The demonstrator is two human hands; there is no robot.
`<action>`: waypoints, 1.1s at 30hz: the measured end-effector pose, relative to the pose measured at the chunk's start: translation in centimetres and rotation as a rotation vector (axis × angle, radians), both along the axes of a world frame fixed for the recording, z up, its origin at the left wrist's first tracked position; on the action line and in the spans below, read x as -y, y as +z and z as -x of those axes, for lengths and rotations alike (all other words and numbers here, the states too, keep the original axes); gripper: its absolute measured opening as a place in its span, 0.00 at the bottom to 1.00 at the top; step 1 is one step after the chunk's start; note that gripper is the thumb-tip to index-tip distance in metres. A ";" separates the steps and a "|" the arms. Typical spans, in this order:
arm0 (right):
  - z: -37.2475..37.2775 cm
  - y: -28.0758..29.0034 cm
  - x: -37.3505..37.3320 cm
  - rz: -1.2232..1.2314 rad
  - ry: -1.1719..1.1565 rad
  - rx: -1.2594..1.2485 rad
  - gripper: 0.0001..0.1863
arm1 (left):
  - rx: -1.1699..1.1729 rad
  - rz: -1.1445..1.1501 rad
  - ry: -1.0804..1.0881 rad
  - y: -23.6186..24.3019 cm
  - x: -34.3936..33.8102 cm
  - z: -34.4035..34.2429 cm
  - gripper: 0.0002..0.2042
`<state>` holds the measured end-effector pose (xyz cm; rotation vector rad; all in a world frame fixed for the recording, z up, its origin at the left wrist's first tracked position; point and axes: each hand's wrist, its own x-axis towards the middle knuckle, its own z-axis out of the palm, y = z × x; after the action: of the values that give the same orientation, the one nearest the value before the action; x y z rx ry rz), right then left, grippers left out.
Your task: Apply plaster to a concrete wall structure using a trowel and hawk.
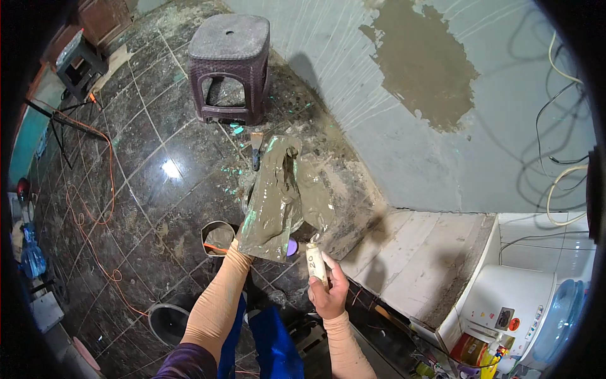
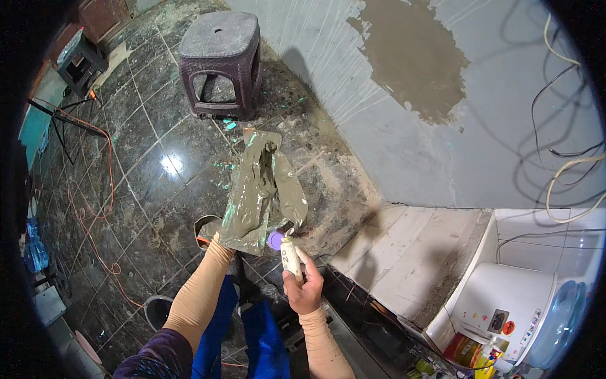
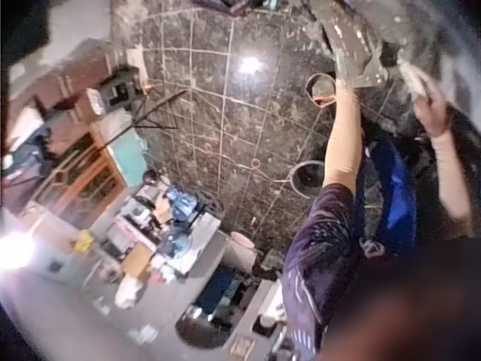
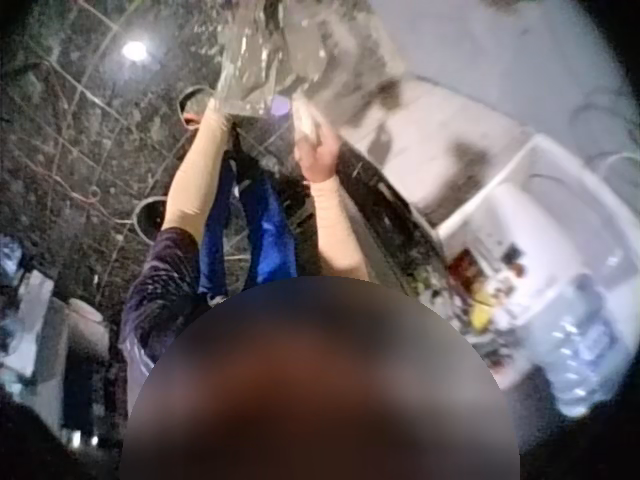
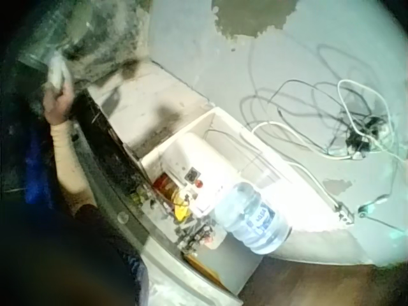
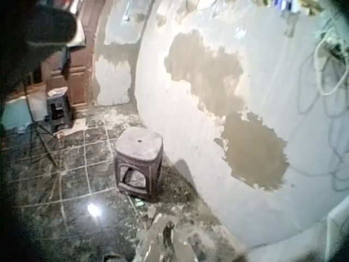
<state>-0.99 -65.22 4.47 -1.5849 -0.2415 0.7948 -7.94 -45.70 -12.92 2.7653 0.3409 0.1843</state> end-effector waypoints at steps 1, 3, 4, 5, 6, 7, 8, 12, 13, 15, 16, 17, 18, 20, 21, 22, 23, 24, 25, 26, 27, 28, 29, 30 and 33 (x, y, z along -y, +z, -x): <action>0.1 -0.2 0.0 0.034 0.006 0.016 0.25 | 0.060 0.321 0.051 -0.2 0.2 0.0 0.23; 0.4 -0.3 0.1 0.004 0.006 0.004 0.26 | 0.119 0.642 0.101 -0.7 0.2 0.1 0.23; 0.6 -0.3 0.1 0.011 0.002 -0.038 0.26 | 0.046 0.289 0.024 -0.9 0.2 0.1 0.23; 0.9 -0.3 0.0 0.071 -0.018 0.081 0.26 | 0.011 -0.063 -0.033 -1.2 0.2 0.2 0.23; 1.2 -0.3 -0.1 0.028 0.008 0.134 0.26 | -0.025 -0.063 -0.053 -1.5 0.2 0.1 0.23; 1.7 -0.1 -0.1 0.066 0.005 0.160 0.26 | 0.015 0.104 -0.009 -1.7 0.4 0.0 0.23; 2.2 0.1 -0.1 0.130 0.006 0.189 0.27 | 0.040 0.286 0.033 -2.0 0.6 -0.2 0.22; 4.2 0.9 -0.2 0.134 0.049 0.439 0.27 | 0.033 0.183 0.046 -2.3 1.5 -1.0 0.22; 4.5 1.1 -0.2 0.129 0.041 0.442 0.28 | 0.249 0.861 0.143 -2.1 1.8 -1.6 0.22; 4.7 1.3 -0.1 0.099 0.038 0.458 0.29 | 0.470 1.537 0.236 -1.1 1.7 -2.2 0.22; 4.4 1.4 -0.1 0.095 0.030 0.473 0.30 | 0.337 1.148 0.178 -0.2 1.5 -2.1 0.22; 4.0 1.6 0.0 0.092 -0.011 0.364 0.30 | 0.256 0.868 0.135 0.7 1.0 -2.4 0.22; 3.4 1.6 0.1 0.057 -0.045 0.345 0.30 | 0.208 0.756 0.121 1.8 0.6 -2.6 0.23; 1.4 1.7 0.3 0.057 0.032 0.464 0.31 | 0.078 0.059 0.079 3.9 -0.4 -3.3 0.23; 0.1 1.7 0.5 0.078 0.133 0.625 0.30 | 0.081 0.053 0.076 4.9 -0.8 -3.6 0.23; -0.8 1.6 0.5 0.080 0.142 0.646 0.29 | 0.156 0.405 0.082 5.8 -1.1 -3.9 0.23; -1.7 1.6 0.6 0.080 0.204 0.729 0.29 | 0.229 0.755 0.085 6.6 -1.5 -4.1 0.23; -2.4 1.5 0.7 0.136 0.251 0.784 0.29 | 0.233 0.744 0.083 7.2 -1.9 -4.3 0.23; -2.9 1.4 0.8 0.086 0.251 0.810 0.29 | 0.428 1.574 0.077 7.6 -2.1 -4.5 0.23; -3.3 1.2 0.8 0.100 0.309 0.860 0.29 | 0.463 1.648 0.052 7.8 -2.4 -4.8 0.24; -3.6 1.0 0.8 0.149 0.369 0.892 0.29 | 0.484 1.548 0.004 7.9 -2.8 -5.1 0.24; -3.9 0.7 0.8 0.106 0.362 0.916 0.29 | 0.512 1.536 -0.032 7.9 -3.1 -5.4 0.24; -4.1 0.4 0.9 0.126 0.413 0.979 0.30 | 0.414 1.341 0.041 7.8 -3.7 -5.9 0.24; -4.5 0.1 0.9 0.156 0.455 1.029 0.30 | 0.447 1.303 0.107 7.8 -4.1 -6.0 0.22; -5.6 -0.9 1.0 0.148 0.504 1.112 0.29 | 0.627 1.789 0.138 8.3 -5.0 -5.6 0.19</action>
<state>4.62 -66.26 3.58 -2.0003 -1.4452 0.2041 -2.35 -40.67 -4.63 0.8543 0.2730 0.4542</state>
